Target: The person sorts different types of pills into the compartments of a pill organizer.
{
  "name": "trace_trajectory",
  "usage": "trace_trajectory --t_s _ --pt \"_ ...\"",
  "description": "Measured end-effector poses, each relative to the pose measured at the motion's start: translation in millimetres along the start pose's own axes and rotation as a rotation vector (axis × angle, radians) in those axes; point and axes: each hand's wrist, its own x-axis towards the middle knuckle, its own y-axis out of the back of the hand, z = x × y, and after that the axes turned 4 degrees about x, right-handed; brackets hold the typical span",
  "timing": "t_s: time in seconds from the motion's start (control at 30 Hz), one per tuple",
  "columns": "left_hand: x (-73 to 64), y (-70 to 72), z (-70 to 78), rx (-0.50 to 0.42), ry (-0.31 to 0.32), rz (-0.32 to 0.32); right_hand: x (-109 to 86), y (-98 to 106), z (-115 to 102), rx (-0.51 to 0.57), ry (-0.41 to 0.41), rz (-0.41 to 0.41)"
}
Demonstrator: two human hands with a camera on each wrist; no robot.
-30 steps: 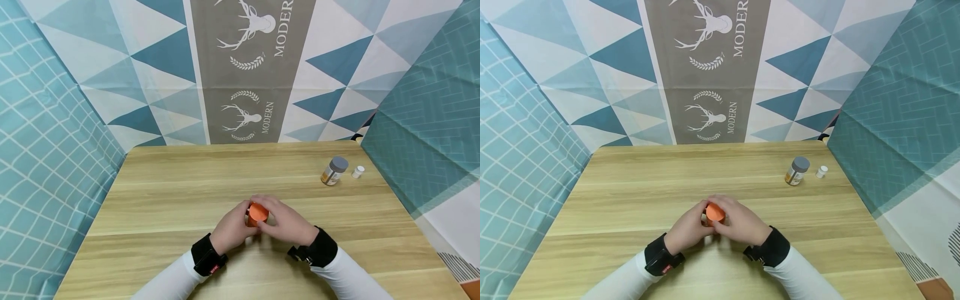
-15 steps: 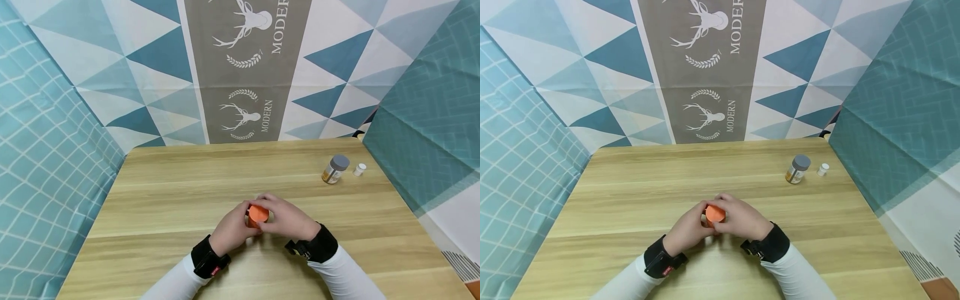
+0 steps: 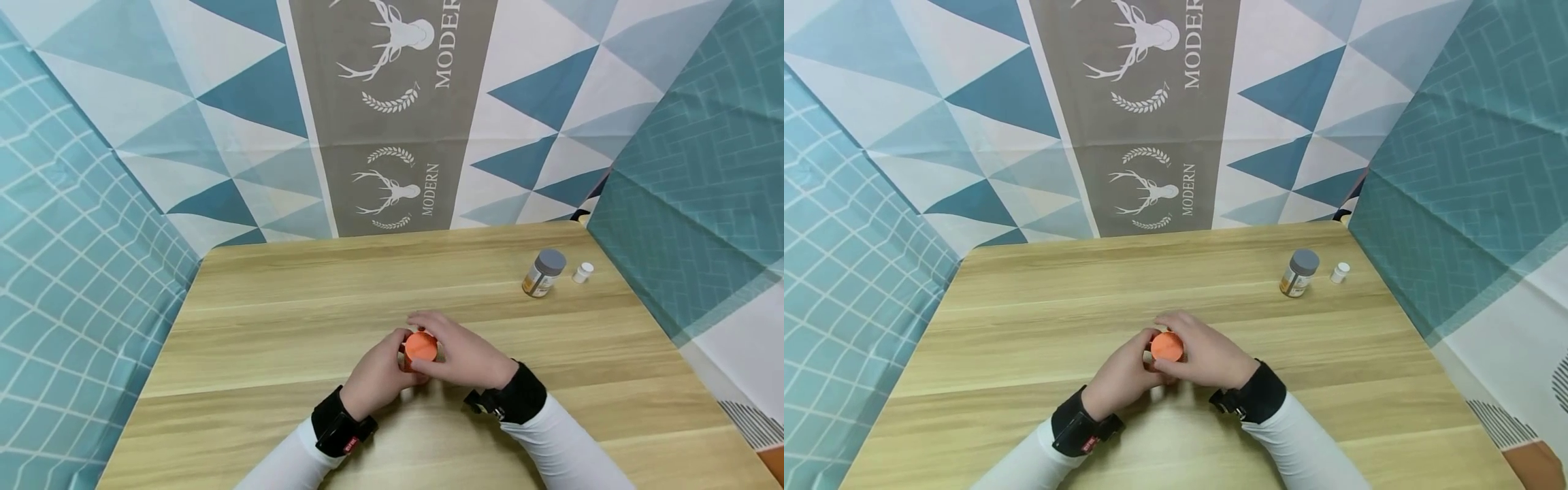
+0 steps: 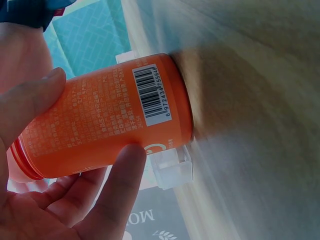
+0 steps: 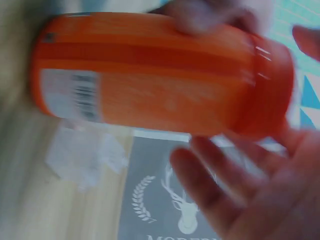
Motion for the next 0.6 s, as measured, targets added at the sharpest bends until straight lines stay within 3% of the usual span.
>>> trace_trajectory --t_s 0.1,0.23,0.43,0.6 --pt "-0.3 0.7 0.5 0.006 -0.002 0.0 -3.2 10.4 1.9 0.059 0.084 -0.115" --pt "-0.1 1.8 1.2 -0.006 0.006 -0.012 -5.7 16.8 2.3 0.075 0.116 -0.167" --pt "0.1 2.4 1.2 0.002 0.016 -0.014 -4.2 14.5 1.3 0.026 0.081 -0.115" --pt "-0.8 0.8 0.9 0.0 0.009 -0.005 -0.6 5.5 -1.5 -0.022 0.044 -0.009"
